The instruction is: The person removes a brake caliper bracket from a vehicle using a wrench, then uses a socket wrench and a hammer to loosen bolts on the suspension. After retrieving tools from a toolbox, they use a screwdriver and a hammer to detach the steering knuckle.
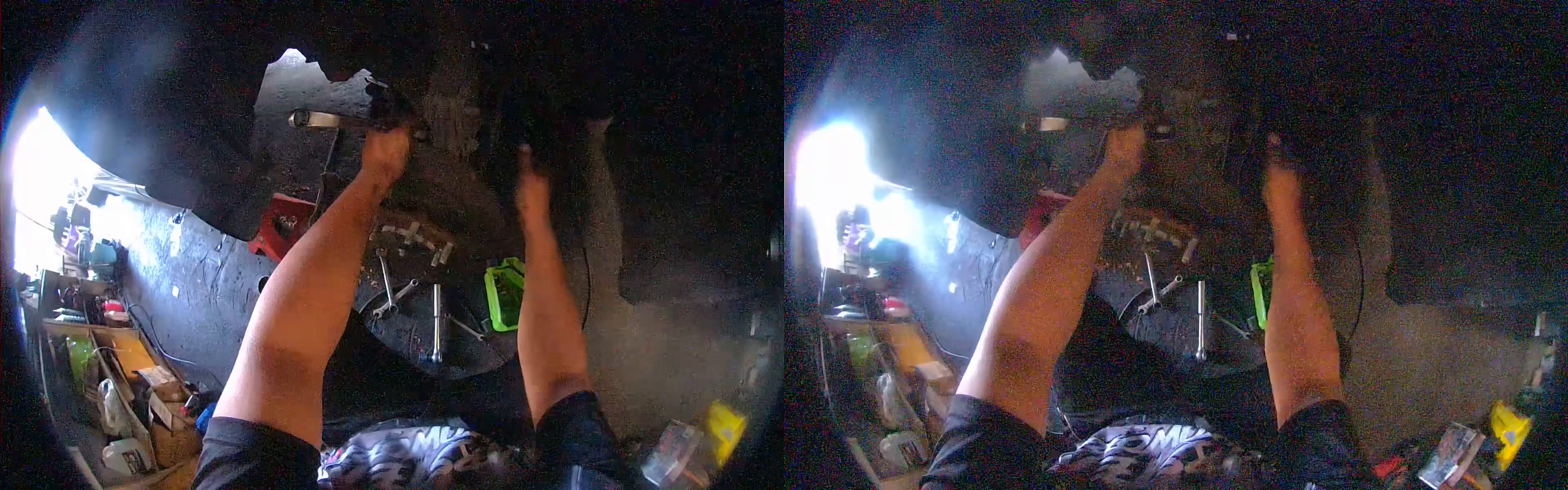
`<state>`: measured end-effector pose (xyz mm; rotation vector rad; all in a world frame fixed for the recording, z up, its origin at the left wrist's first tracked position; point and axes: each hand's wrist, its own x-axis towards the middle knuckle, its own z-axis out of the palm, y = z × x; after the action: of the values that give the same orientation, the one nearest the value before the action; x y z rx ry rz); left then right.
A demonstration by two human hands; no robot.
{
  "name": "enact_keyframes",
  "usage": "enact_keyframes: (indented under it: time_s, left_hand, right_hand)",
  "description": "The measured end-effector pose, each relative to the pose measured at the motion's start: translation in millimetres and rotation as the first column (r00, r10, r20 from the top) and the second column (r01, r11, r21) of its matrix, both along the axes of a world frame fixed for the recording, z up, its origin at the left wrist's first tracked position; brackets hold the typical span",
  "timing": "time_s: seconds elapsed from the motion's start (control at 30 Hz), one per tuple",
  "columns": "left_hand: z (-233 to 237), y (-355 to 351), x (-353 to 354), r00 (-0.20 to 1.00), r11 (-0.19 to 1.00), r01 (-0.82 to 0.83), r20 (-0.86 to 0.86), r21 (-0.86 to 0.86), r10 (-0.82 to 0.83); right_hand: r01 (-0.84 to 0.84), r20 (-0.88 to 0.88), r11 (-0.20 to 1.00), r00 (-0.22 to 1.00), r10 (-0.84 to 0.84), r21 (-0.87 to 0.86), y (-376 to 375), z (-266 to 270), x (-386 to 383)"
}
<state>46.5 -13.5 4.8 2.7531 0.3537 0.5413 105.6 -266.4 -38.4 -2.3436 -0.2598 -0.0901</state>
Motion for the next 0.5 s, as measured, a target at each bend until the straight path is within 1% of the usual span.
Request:
enact_keyframes:
  time_s: [0.03,0.07,0.1,0.13,0.17,0.23,0.27,0.33,0.37,0.4,0.43,0.5]
  left_hand:
    - [-2,0,2,0.999,0.993,-0.011,0.048,-0.119,0.017]
    - [-2,2,4,1.000,1.000,0.009,0.019,-0.012,-0.009]
    - [-2,5,5,0.999,0.995,0.032,-0.014,0.093,-0.031]
    - [-2,7,7,0.998,0.979,0.057,-0.047,0.196,-0.048]
    - [-3,9,8,0.997,0.977,0.073,-0.034,0.201,-0.068]
    - [-7,10,7,0.994,0.972,0.108,-0.011,0.207,-0.108]
    - [-9,12,5,0.991,0.958,0.121,0.019,0.261,-0.130]
    - [-10,11,-2,0.981,0.920,0.144,0.070,0.365,-0.182]
    - [-8,8,-1,0.987,0.984,0.122,0.088,0.131,-0.134]
    - [-6,4,0,0.992,0.989,0.094,0.090,-0.111,-0.085]
    - [-2,1,0,0.996,0.936,0.061,0.081,-0.346,-0.035]
    - [-12,7,1,0.964,0.950,0.182,0.236,-0.255,-0.121]
  right_hand:
    - [-0.029,-0.077,0.997,0.996,0.035,0.071,21,23,-5]
    - [-0.047,-0.153,0.989,0.986,0.068,0.141,42,46,-10]
    - [-0.096,-0.151,0.991,0.982,0.109,0.094,56,41,-1]
    - [-0.116,-0.133,0.989,0.983,0.127,0.090,61,39,1]
    - [-0.135,-0.115,0.987,0.983,0.144,0.085,65,37,4]
    - [-0.117,-0.049,0.980,0.991,0.126,0.159,64,34,-3]
    - [-0.112,-0.037,0.954,0.991,0.127,0.279,64,32,-7]
    - [-0.097,-0.019,0.858,0.992,0.123,0.504,63,24,-13]
    - [-0.096,-0.018,0.866,0.993,0.121,0.490,64,23,-9]
    - [-0.095,-0.018,0.875,0.993,0.118,0.475,65,22,-3]
    - [-0.094,-0.018,0.883,0.993,0.115,0.460,65,21,0]
    - [-0.133,-0.052,0.879,0.983,0.176,0.458,60,18,-2]
